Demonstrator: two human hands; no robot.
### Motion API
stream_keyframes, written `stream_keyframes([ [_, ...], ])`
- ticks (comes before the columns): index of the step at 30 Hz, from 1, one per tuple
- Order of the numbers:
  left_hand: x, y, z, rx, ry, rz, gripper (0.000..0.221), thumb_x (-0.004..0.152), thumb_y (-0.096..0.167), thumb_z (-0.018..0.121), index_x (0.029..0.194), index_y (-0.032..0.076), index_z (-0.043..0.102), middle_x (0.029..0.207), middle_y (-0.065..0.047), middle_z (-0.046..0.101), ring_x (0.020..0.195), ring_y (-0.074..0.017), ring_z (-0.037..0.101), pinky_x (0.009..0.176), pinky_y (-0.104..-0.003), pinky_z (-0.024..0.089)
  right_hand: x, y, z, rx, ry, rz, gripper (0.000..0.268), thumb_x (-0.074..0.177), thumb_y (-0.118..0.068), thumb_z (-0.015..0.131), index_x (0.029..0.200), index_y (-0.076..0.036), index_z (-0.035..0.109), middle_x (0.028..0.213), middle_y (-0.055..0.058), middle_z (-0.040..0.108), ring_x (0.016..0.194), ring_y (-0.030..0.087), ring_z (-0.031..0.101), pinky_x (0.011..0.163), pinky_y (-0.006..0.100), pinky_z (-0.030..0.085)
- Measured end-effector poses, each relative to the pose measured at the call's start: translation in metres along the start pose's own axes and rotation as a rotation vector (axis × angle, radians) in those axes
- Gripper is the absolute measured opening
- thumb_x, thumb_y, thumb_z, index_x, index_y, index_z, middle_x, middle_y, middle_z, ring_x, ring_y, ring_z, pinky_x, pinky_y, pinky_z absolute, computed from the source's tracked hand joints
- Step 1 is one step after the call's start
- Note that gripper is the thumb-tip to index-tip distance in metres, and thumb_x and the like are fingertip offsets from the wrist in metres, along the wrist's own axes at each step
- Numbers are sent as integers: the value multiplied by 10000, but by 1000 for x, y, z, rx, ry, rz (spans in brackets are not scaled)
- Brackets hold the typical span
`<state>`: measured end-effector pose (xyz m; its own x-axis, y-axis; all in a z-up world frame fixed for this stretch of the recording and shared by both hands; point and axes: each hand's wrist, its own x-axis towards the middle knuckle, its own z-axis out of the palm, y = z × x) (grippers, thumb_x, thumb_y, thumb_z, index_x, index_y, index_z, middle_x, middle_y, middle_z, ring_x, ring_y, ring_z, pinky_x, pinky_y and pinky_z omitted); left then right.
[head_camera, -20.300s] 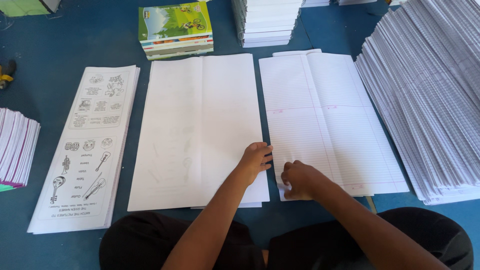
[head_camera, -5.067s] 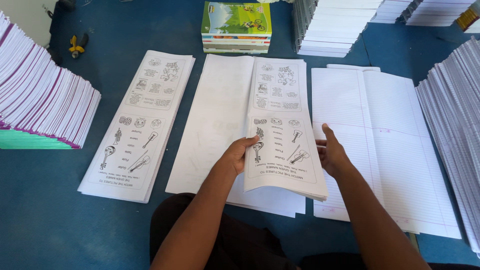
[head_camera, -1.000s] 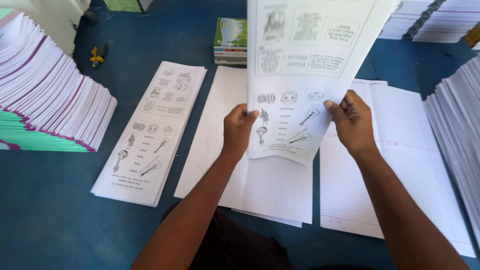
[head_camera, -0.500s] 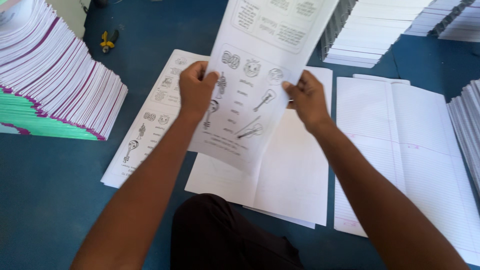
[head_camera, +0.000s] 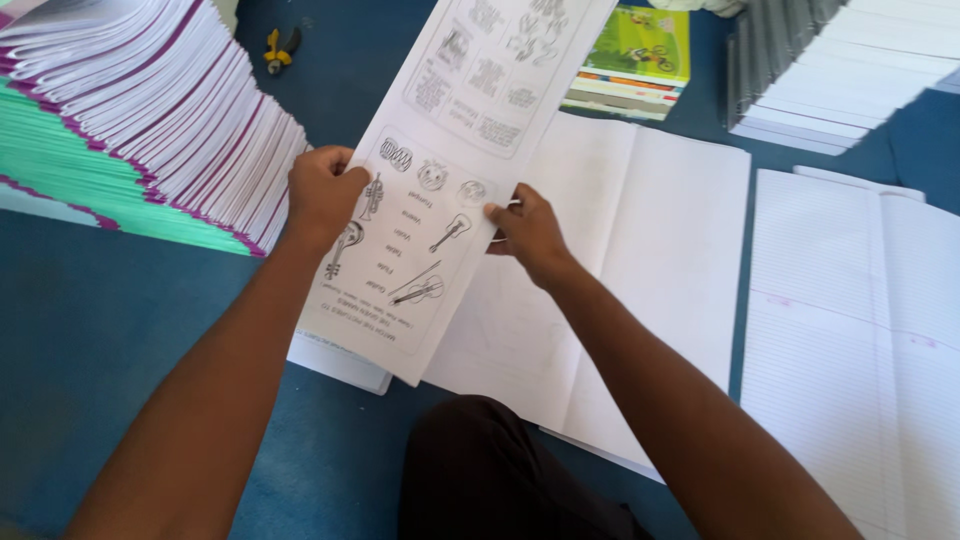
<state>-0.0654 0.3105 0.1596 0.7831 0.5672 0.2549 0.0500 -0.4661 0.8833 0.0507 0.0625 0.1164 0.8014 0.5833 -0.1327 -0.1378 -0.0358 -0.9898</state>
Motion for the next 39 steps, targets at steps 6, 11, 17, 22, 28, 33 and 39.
stream_keyframes([
  [6,-2,-51,-29,164,21,-148,106,821,64,702,892,-4,741,709,-65,674,596,-120,602,559,-291,479,9,15,53,-17,-46,83,358,962,-135,586,1272,17,494,993,155,709,813,231,745,699,397,677],
  [11,0,-95,-32,268,34,-166,168,797,127,721,924,26,766,738,-83,713,630,-177,660,619,-329,509,17,28,70,-83,-82,167,352,967,-135,593,1268,23,502,968,149,710,793,211,740,686,360,675],
  [17,1,-136,-21,336,17,-272,191,770,159,718,916,48,771,762,-90,736,669,-213,705,664,-355,540,29,54,75,-126,-101,235,336,965,-127,609,1245,38,523,958,145,706,759,194,726,650,330,663],
  [22,-2,-154,-12,377,29,-303,176,764,159,705,893,49,753,775,-95,737,675,-220,702,669,-364,539,37,67,74,-150,-100,248,337,957,-126,631,1232,41,533,935,158,699,724,198,727,623,312,660],
  [28,-3,-162,-7,411,32,-363,160,773,162,698,863,33,728,763,-108,724,667,-229,701,676,-369,548,40,70,72,-180,-45,253,413,920,-143,683,1236,63,516,854,147,721,675,196,728,591,304,644],
  [33,-2,-160,-7,421,13,-362,136,783,153,688,857,45,727,750,-93,719,651,-223,689,659,-381,532,39,73,76,-193,9,213,498,902,-113,709,1264,107,448,820,171,713,654,213,740,564,307,646],
  [39,0,-168,-6,460,12,-353,179,790,184,706,876,32,746,767,-109,733,674,-236,698,682,-378,538,37,65,78,-245,24,200,555,887,-135,705,1303,95,419,799,162,721,652,220,746,551,307,643],
])
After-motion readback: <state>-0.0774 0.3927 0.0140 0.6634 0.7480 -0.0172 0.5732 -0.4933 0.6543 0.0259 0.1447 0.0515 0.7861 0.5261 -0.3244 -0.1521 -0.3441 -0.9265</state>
